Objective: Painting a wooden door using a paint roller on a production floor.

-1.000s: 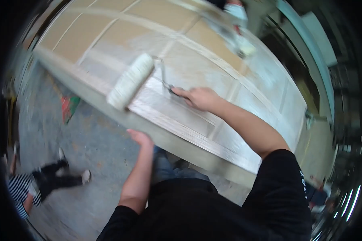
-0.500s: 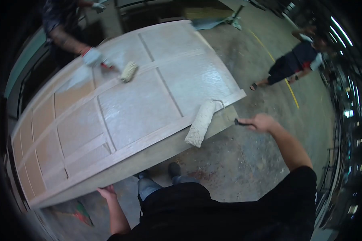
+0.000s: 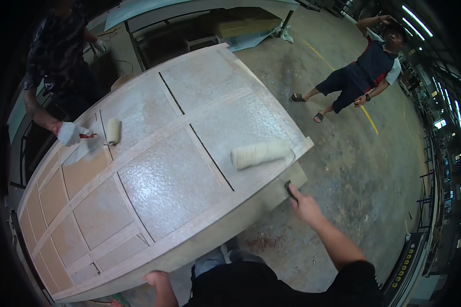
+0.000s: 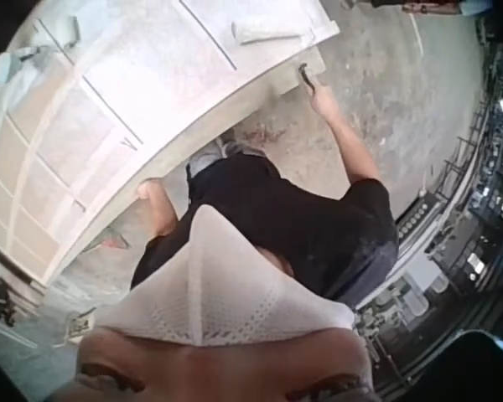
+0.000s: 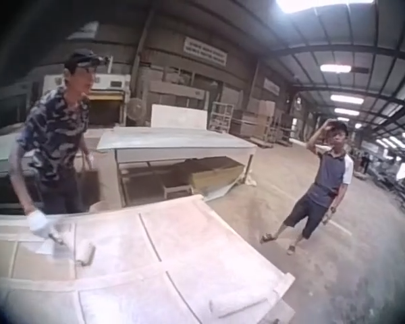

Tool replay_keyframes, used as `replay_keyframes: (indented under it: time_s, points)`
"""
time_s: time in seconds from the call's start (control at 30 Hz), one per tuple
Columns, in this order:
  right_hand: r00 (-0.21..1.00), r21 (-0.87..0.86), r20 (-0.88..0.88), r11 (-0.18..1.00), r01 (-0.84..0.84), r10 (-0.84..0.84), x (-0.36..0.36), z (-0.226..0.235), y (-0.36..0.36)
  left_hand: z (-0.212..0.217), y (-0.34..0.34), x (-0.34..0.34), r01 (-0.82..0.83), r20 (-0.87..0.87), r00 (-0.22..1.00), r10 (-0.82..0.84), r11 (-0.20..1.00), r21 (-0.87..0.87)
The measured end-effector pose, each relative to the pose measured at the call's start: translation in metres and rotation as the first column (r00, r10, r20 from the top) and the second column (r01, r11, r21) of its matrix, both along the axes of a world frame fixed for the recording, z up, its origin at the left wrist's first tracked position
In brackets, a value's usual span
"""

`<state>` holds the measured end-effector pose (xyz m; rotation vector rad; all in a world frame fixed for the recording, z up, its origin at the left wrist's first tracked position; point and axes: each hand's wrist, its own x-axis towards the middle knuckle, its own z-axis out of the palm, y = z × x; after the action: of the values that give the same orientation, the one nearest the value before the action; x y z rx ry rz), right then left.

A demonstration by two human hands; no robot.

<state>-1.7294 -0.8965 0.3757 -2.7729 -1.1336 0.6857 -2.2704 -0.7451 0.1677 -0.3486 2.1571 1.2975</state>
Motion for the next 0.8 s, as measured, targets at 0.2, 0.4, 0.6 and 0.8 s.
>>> replay_keyframes:
  time_s: [0.2, 0.4, 0.6, 0.8]
  points:
    - [0.965, 0.153, 0.203, 0.969, -0.196, 0.163, 0.118, -0.053, 0.207, -0.03, 0.001, -0.018, 0.002, 0.072, 0.997, -0.014, 0.986, 0.164]
    - [0.998, 0.176, 0.059, 0.984, 0.02, -0.031, 0.116, -0.053, 0.306, -0.024, -0.003, -0.026, 0.054, 0.114, 0.991, -0.064, 0.995, 0.089]
    - [0.991, 0.162, 0.028, 0.978, -0.131, 0.128, 0.043, -0.03, 0.107, -0.02, -0.006, -0.023, -0.006, 0.205, 0.978, -0.039, 0.977, 0.214]
    - [0.998, 0.065, 0.018, 0.996, -0.062, 0.061, 0.083, -0.024, 0.176, -0.006, -0.048, -0.01, -0.014, 0.238, 0.971, -0.033, 0.982, 0.19]
